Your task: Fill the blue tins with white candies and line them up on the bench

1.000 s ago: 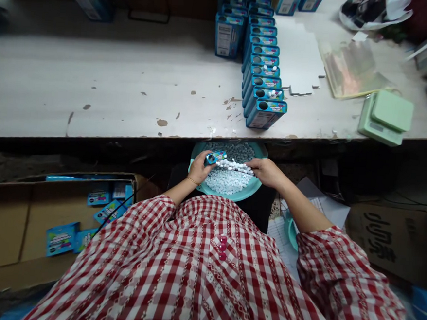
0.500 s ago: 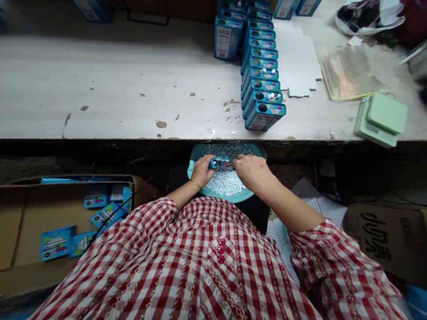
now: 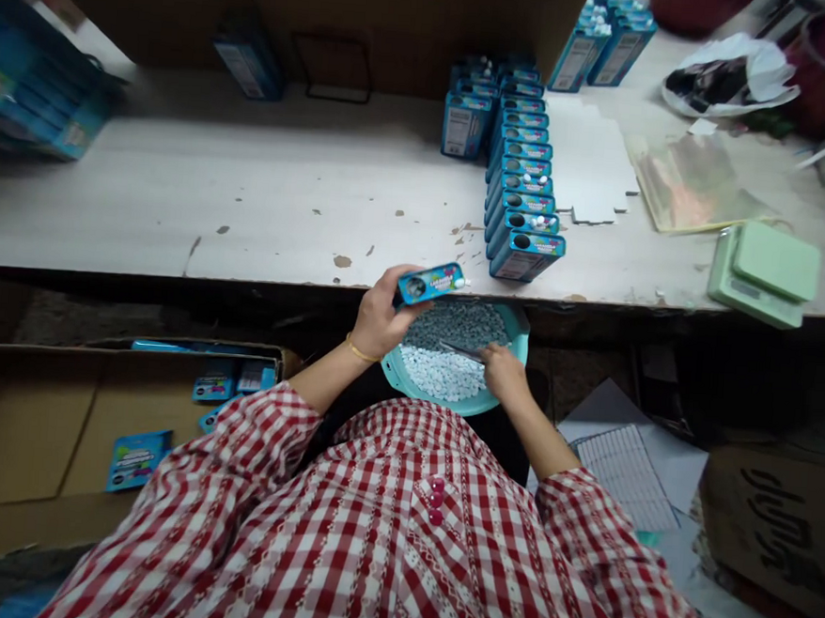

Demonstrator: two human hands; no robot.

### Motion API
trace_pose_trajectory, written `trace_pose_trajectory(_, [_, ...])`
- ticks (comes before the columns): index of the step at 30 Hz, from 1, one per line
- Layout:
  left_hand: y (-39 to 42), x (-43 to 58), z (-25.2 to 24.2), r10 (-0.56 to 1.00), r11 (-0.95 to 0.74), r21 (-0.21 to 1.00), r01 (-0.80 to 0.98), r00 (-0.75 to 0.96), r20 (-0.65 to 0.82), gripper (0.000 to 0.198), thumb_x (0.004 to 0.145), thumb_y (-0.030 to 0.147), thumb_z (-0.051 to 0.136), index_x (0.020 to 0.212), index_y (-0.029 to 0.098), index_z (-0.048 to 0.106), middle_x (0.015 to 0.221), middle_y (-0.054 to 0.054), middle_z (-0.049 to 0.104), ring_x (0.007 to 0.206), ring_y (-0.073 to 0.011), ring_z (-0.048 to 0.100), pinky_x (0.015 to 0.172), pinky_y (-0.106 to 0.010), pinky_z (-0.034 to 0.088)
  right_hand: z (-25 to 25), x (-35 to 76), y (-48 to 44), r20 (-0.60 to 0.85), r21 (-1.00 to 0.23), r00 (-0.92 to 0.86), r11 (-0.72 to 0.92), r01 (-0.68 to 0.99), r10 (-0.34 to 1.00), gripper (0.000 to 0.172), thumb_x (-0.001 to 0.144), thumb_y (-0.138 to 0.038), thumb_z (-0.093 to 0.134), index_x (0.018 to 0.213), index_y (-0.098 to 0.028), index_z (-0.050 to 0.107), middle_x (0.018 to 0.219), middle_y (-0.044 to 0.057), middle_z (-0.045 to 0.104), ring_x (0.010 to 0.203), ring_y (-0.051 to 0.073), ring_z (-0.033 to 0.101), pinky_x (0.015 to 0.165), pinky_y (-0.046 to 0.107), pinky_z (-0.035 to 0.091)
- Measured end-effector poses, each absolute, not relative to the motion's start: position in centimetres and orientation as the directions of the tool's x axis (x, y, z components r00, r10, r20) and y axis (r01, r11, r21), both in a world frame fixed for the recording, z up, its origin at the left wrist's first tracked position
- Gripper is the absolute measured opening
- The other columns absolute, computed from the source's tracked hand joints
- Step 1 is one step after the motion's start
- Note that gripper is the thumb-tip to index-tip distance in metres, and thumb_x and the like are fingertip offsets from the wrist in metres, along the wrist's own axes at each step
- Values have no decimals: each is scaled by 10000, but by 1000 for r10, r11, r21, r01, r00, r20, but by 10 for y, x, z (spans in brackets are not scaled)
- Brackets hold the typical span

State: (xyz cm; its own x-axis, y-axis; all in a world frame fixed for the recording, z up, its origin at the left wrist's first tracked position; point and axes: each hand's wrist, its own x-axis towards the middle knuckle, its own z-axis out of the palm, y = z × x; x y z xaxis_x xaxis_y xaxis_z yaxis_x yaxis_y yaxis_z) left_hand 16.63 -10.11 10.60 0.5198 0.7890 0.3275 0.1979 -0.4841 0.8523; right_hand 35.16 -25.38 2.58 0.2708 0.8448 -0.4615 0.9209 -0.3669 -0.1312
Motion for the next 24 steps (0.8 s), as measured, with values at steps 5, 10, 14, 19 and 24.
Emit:
trace_pose_trajectory(5, [-26,224,73,813,-415,907,74,479,332,516,692,354,701,1130,160,511,1010,-61,595,963,-220,586,879,-358,466,6,323,-243,-501,-192,219,-354,915,837,446,874,-98,321,1203,-240,586,1132,86,586,1035,166,554,797,240,414])
trace_pose_trajectory(10, [3,219,58,742,-480,877,-14,527,414,700,700,426,689,1299,227,386,1250,-112,507,1150,-249,498,958,-406,404,-10,329,-248,-502,-244,209,-369,897,839,437,861,-96,343,1165,-244,619,1145,63,602,1033,164,566,824,232,410])
trace_pose_trajectory(14, [-3,115,46,895,-429,895,119,187,404,439,775,445,609,1132,206,518,1093,-76,572,953,-163,591,837,-296,474,-26,345,-255,-527,-194,233,-383,903,817,455,841,-82,360,1201,-216,604,1170,79,614,1015,177,587,828,240,431])
trace_pose_trajectory(19, [-36,-74,-17,885,289,872,395,-458,-86,284,870,396,438,982,149,522,815,-24,583,675,-100,592,666,-232,497,-47,360,-258,-437,-101,313,-392,915,844,468,803,-55,371,1207,-124,598,1188,150,602,1000,223,607,825,301,472])
trace_pose_trajectory(24, [-90,-153,-87,788,598,646,474,-492,-370,460,633,223,714,1043,100,543,1009,-128,627,1011,-242,591,901,-371,449,-52,361,-255,-450,-39,308,-362,931,839,419,844,-122,381,1187,-110,621,1128,168,628,941,266,632,780,353,502])
